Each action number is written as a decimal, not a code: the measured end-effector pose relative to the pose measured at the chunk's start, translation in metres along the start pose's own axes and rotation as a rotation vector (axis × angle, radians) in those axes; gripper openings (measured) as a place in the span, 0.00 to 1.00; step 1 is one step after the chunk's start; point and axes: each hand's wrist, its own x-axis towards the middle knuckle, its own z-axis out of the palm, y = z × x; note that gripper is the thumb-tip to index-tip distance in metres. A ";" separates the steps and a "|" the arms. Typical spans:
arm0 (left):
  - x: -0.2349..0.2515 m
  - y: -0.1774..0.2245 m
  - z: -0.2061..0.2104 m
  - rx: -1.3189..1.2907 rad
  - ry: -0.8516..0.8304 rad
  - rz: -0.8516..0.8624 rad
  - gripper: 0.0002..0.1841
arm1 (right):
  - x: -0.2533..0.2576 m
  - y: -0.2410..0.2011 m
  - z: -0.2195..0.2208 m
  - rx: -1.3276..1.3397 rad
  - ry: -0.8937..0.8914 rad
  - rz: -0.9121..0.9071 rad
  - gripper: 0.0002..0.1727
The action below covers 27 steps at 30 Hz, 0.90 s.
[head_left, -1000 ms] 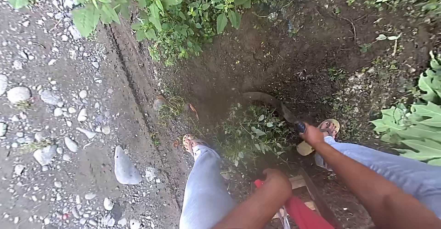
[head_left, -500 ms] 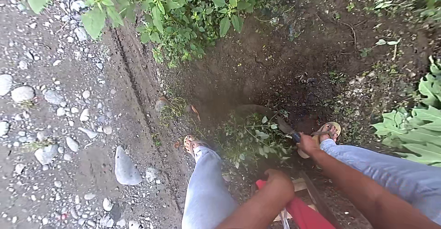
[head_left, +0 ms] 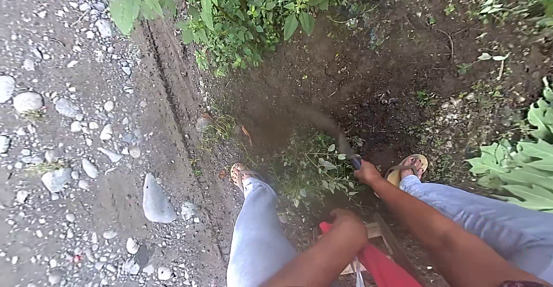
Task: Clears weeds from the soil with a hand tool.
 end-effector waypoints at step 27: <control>-0.014 -0.002 0.002 -0.025 -0.002 0.037 0.19 | -0.014 0.019 -0.099 -0.539 0.177 -0.218 0.29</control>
